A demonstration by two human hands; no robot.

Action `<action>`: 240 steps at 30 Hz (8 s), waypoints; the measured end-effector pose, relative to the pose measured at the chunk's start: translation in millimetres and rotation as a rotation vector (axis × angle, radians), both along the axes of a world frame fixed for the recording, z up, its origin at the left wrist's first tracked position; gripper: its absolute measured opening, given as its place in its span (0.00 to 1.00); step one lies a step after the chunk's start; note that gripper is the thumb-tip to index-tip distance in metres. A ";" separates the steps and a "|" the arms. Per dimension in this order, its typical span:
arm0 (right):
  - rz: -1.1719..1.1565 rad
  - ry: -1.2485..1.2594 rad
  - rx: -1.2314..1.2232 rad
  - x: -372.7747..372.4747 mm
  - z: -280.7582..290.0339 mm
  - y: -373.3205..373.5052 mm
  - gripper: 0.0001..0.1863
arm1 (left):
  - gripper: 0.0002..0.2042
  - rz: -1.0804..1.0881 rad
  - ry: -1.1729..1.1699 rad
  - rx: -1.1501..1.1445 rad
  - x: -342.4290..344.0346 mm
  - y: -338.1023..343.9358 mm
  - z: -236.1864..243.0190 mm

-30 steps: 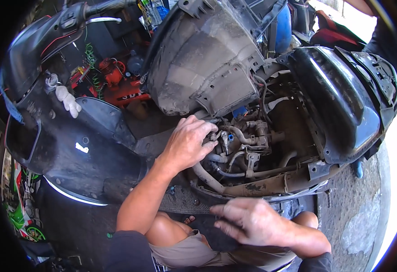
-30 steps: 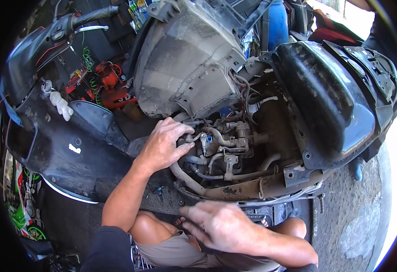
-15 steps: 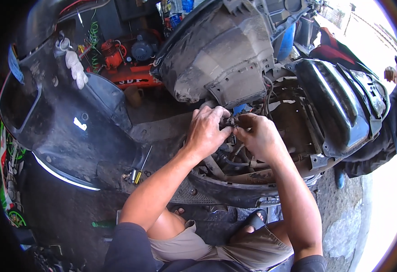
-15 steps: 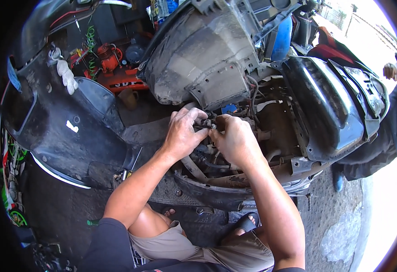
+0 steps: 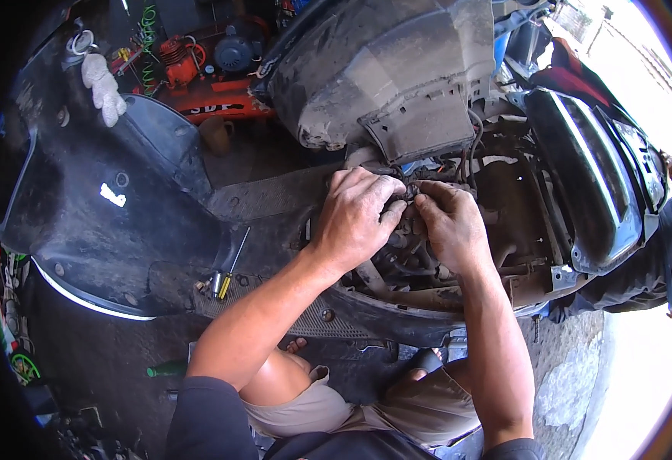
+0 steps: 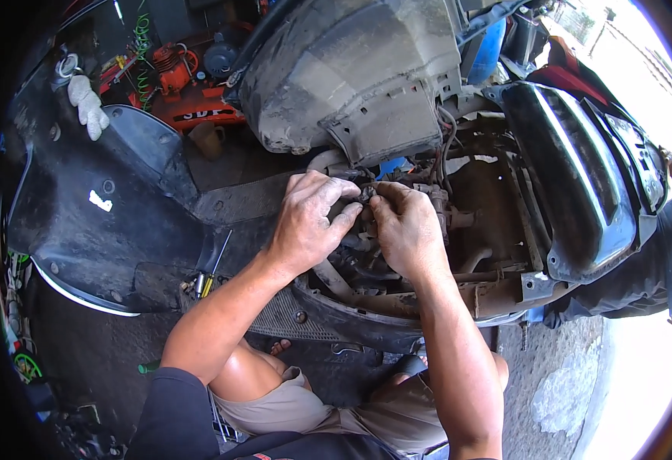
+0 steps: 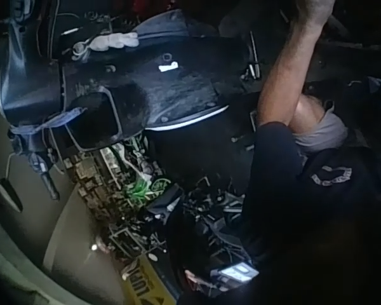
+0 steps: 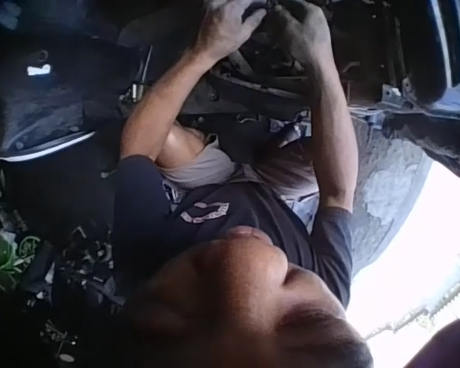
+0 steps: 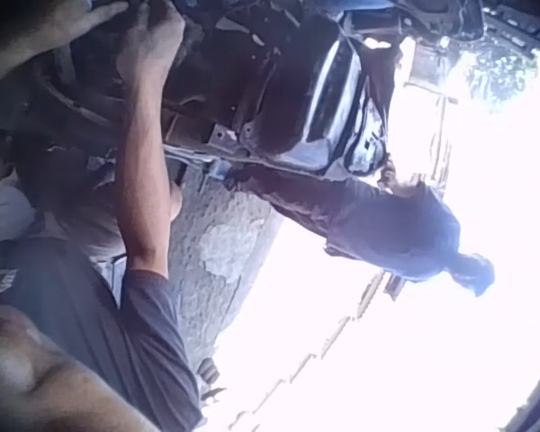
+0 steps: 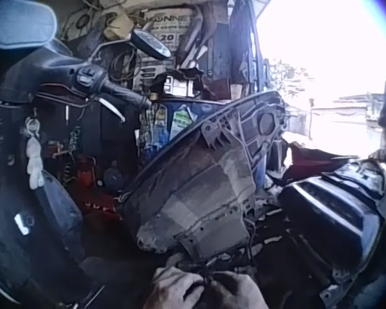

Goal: The person is repairing a motorcycle, specifically working on the engine area and electrical connectors.

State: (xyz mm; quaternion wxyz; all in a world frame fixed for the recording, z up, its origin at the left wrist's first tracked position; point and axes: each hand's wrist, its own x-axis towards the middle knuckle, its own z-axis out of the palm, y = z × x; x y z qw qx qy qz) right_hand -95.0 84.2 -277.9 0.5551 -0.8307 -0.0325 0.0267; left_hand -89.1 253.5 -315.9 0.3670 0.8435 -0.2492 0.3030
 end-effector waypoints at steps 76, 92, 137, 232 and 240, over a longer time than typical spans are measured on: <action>0.182 0.162 0.057 26.6 3.0 0.8 0.20 | 0.07 -0.147 0.360 -0.133 14.5 15.1 24.2; -0.033 -0.278 -0.244 17.2 -3.2 -3.0 0.13 | 0.12 0.119 0.107 0.104 14.6 11.7 0.5; 0.374 -0.159 -0.340 -65.9 59.9 -22.3 0.09 | 0.10 0.068 -0.084 -0.016 15.7 -9.8 -4.5; 0.203 -0.473 -0.365 31.8 -24.3 -1.2 0.24 | 0.07 0.082 -0.029 0.220 24.5 -0.4 -5.8; 0.243 -0.361 -0.244 31.3 -21.1 -4.4 0.28 | 0.10 0.088 0.069 0.041 27.6 1.8 -7.8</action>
